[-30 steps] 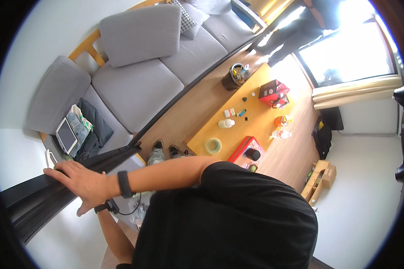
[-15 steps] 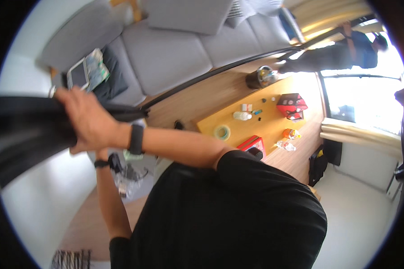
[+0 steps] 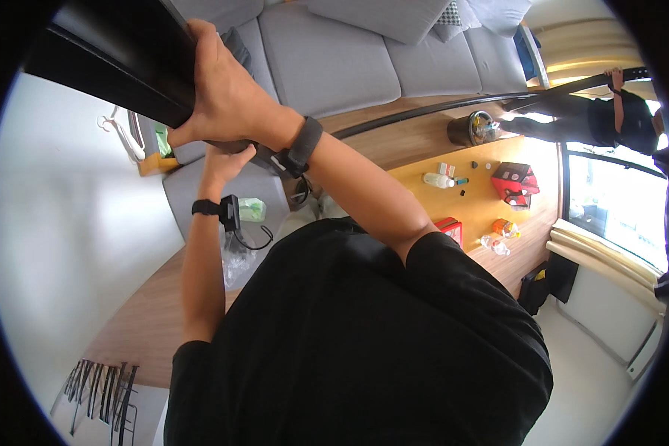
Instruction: The person aligns and secures a long black frame piece along the edge of a sofa using a power drill. They then apply masking tape to the frame and continue positioning the frame along the sofa edge.
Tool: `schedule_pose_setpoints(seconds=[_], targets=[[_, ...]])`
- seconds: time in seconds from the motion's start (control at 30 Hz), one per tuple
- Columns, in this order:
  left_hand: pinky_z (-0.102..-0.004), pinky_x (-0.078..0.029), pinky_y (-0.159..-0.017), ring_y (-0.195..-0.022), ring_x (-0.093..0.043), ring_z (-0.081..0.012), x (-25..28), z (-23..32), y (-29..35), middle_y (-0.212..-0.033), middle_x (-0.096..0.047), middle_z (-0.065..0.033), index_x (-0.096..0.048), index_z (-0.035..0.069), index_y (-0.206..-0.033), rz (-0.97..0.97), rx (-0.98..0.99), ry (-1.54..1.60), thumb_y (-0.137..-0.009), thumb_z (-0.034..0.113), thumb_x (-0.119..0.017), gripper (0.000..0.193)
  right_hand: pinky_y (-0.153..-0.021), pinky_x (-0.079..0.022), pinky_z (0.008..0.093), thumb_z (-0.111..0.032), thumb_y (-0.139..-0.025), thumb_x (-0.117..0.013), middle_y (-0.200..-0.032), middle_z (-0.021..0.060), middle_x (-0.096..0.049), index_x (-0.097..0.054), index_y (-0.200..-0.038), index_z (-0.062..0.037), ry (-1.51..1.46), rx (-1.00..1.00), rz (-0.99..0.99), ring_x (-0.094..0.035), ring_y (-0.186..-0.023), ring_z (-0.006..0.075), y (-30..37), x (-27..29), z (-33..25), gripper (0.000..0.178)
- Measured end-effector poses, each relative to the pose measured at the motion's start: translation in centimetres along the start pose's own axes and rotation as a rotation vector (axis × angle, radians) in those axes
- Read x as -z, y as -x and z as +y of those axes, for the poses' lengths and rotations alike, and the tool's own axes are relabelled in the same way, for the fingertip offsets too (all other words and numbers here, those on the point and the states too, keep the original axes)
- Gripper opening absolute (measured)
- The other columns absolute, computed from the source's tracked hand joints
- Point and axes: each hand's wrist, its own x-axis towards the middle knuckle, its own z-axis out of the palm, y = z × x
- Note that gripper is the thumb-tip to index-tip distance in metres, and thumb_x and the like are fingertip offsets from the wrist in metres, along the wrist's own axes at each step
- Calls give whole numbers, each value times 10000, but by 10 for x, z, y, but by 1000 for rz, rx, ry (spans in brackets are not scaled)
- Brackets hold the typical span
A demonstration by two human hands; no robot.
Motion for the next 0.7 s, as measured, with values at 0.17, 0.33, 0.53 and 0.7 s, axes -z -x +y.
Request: schedule_pose_setpoints(seconds=[0.17, 0.33, 0.53, 0.7], targets=[[-368, -524, -861, -999, -676, -218, 3, -14, 14, -1066, -710, -109, -663, -26, -1066, 54, -42, 94, -737, 83, -768, 361, -1003, -440, 438, -241, -466, -938, -1193, 298, -475, -262, -1379, 100, 1, 5, -1, -512, -1133, 451, 1, -20, 6, 1185], [-377, -496, -940, -1092, -648, -227, 20, -25, 24, -1154, -697, -121, -650, -40, -1131, 15, 58, -54, -759, 118, -798, 430, -1045, -416, 442, -258, -437, -965, -1223, 296, -461, -257, -1392, 107, -28, 15, -2, -495, -1168, 451, 3, -38, 2, 1244], [-373, -458, -1001, -1144, -626, -219, 13, -24, 22, -1220, -683, -124, -637, -40, -1192, -29, 116, 46, -817, 170, -795, 458, -1017, -416, 429, -229, -415, -964, -1174, 270, -449, -245, -1393, 93, -1, 0, 21, -492, -1127, 433, 5, -32, -1, 1255], [-357, -489, -927, -1036, -647, -197, 10, -23, 20, -1118, -700, -103, -656, -39, -1119, -10, 142, 18, -791, 133, -779, 390, -1018, -413, 417, -217, -433, -949, -1170, 271, -447, -232, -1391, 85, 37, 37, 30, -490, -1123, 427, 5, -25, 1, 1234]])
